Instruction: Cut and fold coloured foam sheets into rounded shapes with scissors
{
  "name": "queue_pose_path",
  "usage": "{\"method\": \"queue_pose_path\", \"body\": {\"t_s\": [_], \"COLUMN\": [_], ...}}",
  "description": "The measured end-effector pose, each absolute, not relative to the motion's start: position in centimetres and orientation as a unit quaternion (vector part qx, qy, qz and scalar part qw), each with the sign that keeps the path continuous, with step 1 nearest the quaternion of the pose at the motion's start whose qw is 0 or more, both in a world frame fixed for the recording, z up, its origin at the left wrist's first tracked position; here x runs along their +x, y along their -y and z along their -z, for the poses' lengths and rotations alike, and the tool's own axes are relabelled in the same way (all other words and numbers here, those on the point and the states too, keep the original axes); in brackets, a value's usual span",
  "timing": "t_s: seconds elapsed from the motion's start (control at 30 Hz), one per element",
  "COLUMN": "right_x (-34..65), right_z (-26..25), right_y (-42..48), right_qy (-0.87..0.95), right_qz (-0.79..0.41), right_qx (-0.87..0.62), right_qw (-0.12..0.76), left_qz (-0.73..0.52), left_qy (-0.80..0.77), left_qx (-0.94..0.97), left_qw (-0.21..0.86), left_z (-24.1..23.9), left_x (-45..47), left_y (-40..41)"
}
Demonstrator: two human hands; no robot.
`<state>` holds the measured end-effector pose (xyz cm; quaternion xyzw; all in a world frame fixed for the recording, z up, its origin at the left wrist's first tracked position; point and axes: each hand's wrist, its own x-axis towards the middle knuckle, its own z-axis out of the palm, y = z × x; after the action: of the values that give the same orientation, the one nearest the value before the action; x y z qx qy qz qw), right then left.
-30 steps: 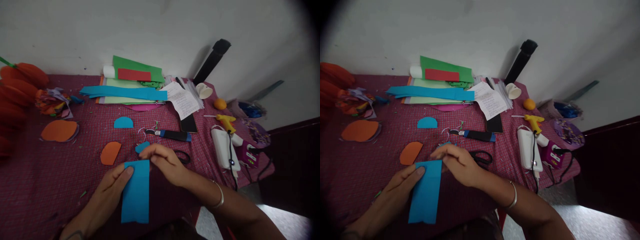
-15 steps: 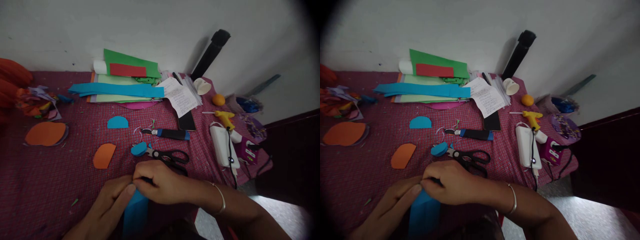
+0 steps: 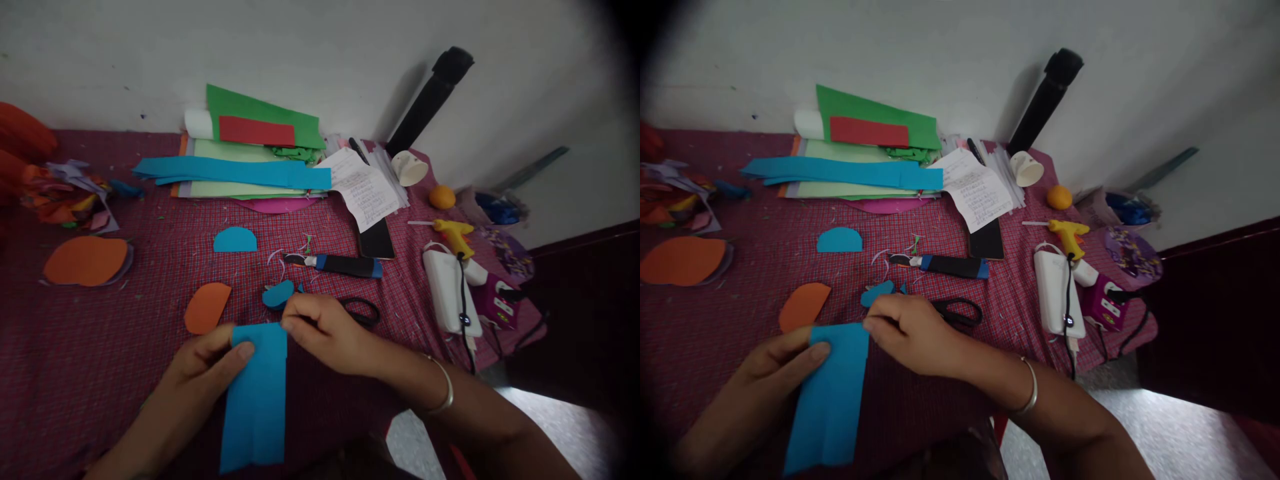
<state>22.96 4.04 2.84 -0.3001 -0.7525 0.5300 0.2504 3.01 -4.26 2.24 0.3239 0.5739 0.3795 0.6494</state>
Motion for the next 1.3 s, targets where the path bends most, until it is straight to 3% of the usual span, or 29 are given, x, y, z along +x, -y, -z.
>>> {"method": "queue_pose_path", "body": {"t_s": [0.17,0.33,0.47,0.63,0.73,0.83,0.97,1.3], "right_x": [23.5,22.9,22.3,22.5,22.9,23.2,22.7,20.9], "right_z": [-2.6,-2.0,-1.8,-1.4,-1.6,-2.2,-2.8,-1.9], "right_y": [-6.4,-7.9,-7.6,-7.6,-7.8,-7.5,-5.9,-4.1], "right_qy": [0.776,0.887,0.907,0.893,0.837,0.708,0.643,0.674], "right_qz": [-0.445,-0.272,-0.219,-0.251,-0.303,-0.441,-0.606,-0.591], "right_qx": [-0.355,-0.345,-0.345,-0.341,-0.367,-0.413,-0.340,-0.332], "right_qw": [0.271,0.145,0.099,0.150,0.268,0.365,0.321,0.293], "left_qz": [-0.294,-0.206,-0.223,-0.319,-0.354,-0.377,-0.387,-0.376], "left_qy": [-0.572,-0.536,-0.542,-0.605,-0.631,-0.631,-0.620,-0.610], "left_qx": [0.388,0.441,0.445,0.351,0.281,0.244,0.252,0.347], "left_qw": [0.660,0.690,0.677,0.639,0.631,0.633,0.635,0.605], "left_z": [-2.3,-2.0,-2.2,-2.8,-2.9,-2.5,-1.9,-1.6], "left_x": [3.4,3.5,3.7,3.8,3.9,4.0,4.3,4.3], "left_y": [3.8,4.1,4.2,4.0,3.8,3.6,3.4,3.8]}}
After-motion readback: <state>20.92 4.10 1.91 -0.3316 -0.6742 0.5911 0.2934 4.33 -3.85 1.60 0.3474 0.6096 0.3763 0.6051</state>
